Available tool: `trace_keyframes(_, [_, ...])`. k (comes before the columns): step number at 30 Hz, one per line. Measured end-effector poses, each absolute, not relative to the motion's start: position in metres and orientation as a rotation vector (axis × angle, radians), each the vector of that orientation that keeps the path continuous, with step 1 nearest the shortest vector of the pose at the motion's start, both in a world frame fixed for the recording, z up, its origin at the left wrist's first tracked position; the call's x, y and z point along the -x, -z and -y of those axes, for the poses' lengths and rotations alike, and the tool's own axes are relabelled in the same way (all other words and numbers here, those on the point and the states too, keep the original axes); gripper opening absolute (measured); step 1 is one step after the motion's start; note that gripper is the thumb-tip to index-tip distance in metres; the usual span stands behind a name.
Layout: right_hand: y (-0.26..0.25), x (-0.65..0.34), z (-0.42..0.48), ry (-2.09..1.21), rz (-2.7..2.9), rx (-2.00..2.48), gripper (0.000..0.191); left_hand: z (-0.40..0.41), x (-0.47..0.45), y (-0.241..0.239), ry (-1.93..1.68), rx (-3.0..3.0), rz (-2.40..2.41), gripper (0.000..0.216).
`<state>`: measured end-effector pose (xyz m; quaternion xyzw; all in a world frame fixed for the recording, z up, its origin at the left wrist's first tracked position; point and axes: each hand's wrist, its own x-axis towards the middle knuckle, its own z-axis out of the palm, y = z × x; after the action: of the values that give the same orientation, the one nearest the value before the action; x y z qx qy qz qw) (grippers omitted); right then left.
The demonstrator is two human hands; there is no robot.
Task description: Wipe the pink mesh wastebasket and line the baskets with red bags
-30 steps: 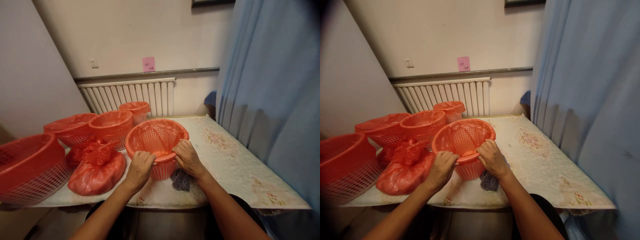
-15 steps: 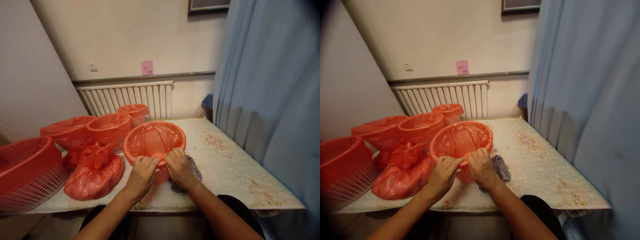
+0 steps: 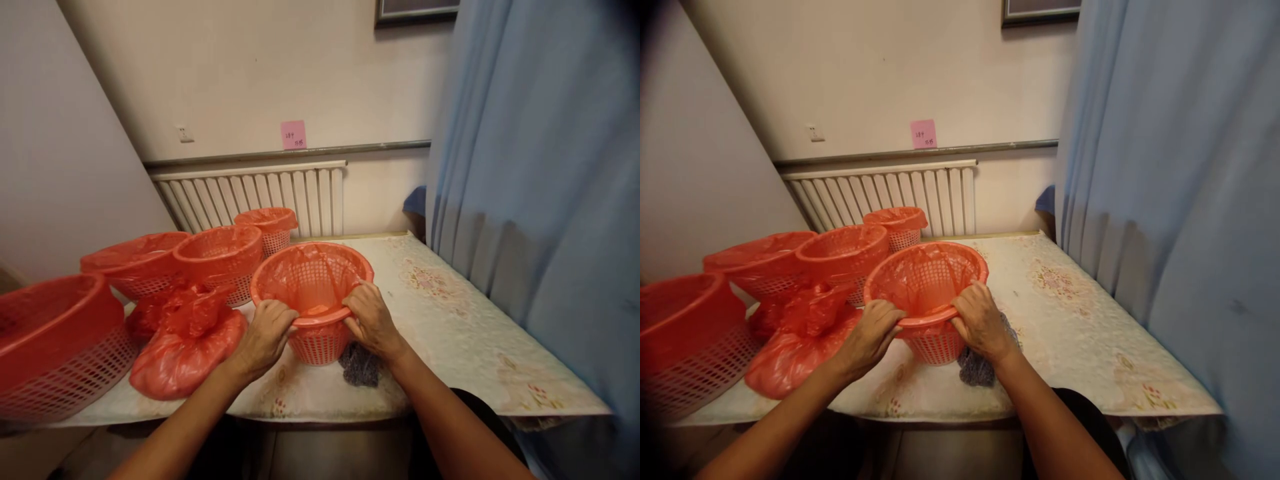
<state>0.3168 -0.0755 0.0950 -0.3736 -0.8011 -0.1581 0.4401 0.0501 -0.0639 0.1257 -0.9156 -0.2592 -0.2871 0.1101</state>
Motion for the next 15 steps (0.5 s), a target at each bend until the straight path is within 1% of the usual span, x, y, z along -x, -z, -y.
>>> trace_keyframes(1, [-0.095,-0.313,0.078,0.396,1.988,0.94,0.006,0.068,-0.053,-0.127,0.844,2.702,0.779,0.022])
trace_keyframes(4, [-0.097,-0.297,0.088,0.438,2.01,1.017,0.009,0.082,-0.067,-0.125,0.85,2.664,0.797,0.032])
trace_keyframes(8, [-0.099,-0.288,0.096,0.494,2.082,1.035,0.016,0.086,-0.083,-0.116,0.855,2.506,0.845,0.022])
trace_keyframes(15, [-0.095,-0.324,0.073,0.457,2.052,0.945,0.014,0.058,-0.059,-0.11,0.857,2.445,0.729,0.027])
